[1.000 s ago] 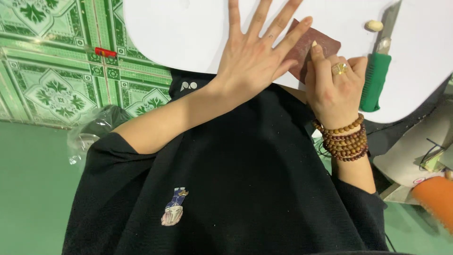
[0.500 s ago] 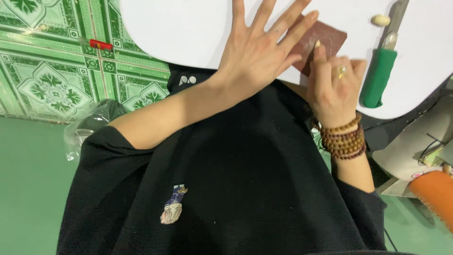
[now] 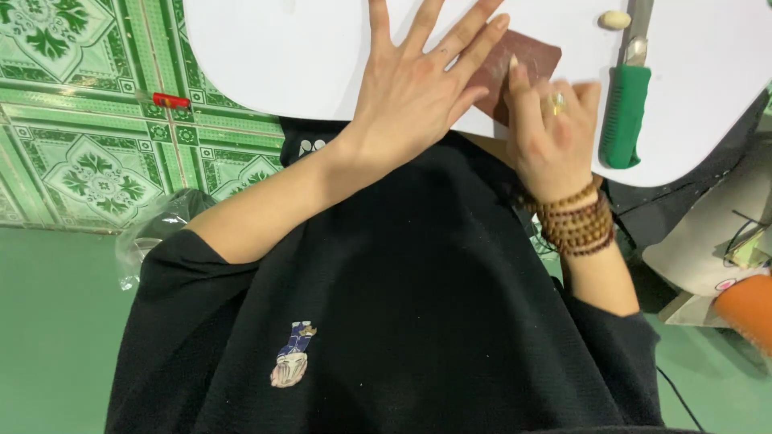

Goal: Sanding and carving small wooden pieces by hand using a knife and sandpaper

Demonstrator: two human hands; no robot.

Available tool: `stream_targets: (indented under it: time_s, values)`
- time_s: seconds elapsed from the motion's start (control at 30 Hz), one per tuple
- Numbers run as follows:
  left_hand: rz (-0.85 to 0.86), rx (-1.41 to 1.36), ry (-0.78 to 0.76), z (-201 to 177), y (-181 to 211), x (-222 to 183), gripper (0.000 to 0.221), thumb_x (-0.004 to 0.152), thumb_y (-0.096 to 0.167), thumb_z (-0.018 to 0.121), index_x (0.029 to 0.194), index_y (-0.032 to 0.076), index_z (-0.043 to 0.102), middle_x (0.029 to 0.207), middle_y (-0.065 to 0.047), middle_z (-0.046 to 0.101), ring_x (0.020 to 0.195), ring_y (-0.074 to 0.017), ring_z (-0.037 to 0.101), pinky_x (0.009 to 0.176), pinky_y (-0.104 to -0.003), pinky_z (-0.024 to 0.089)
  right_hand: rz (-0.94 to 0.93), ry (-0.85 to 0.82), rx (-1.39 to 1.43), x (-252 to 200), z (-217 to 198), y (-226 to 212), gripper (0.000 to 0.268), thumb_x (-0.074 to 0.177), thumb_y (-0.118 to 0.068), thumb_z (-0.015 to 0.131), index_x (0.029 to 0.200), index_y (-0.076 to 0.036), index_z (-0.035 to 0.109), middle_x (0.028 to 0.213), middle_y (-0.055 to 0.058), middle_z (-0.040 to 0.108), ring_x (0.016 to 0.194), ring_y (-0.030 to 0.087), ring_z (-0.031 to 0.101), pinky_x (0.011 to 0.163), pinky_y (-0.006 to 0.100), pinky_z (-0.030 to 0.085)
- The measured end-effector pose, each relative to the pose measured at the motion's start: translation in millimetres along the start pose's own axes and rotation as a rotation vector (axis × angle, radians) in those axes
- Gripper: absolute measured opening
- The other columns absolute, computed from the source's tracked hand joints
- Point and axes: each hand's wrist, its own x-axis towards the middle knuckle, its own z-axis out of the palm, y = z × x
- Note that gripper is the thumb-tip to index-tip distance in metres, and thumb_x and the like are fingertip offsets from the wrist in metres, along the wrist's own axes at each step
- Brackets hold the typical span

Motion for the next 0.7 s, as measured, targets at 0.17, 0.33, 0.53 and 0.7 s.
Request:
stream_targets:
  time_s: [0.17,0.33,0.53,0.7]
  values:
    - [0.002,-0.067,-0.014,-2.0,-1.1,-0.3,0.069,0.123,0.057,0.058,0.172,0.020,0.025,0.171,0.002,0.014,0.154,-0.0387,0.016,0.111,-0.084,0.017,0.028,0.004,0.045,5.8,-5.8,-2.7,0.008,0.113,-0.004,0.063,0.119,-0.001,0.067,0.074,-0.001,0.057,0.062,0.012,0.044,0.071,0.030,0.032]
    - [0.002,-0.081,0.016,4.0,-0.4,-2.5,0.071,0.121,0.057,0.061,0.172,0.020,0.029,0.171,0.003,0.014,0.154,-0.0385,0.014,0.111,-0.085,0.016,0.065,-0.135,0.183,-9.8,-33.5,-6.0,0.016,0.114,-0.002,0.061,0.126,0.007,0.065,0.083,0.010,0.059,0.071,0.027,0.055,0.072,0.039,0.033]
    - [0.015,-0.120,-0.020,-1.0,-1.6,-4.2,0.073,0.122,0.058,0.058,0.175,0.018,0.027,0.171,0.000,0.005,0.156,-0.0407,0.008,0.114,-0.085,0.009,0.186,-0.074,0.262,-19.3,-32.8,0.8,0.025,0.107,-0.008,0.083,0.125,0.002,0.071,0.086,0.008,0.060,0.071,0.018,0.043,0.069,0.035,0.035]
    - [0.021,-0.107,0.033,-0.1,-1.8,-5.0,0.072,0.122,0.058,0.060,0.174,0.016,0.032,0.171,-0.001,0.008,0.155,-0.0413,0.011,0.114,-0.084,0.011,0.156,0.068,0.396,0.2,-36.4,-1.8,0.015,0.113,0.001,0.064,0.124,0.010,0.071,0.085,0.018,0.064,0.065,0.030,0.052,0.070,0.041,0.040]
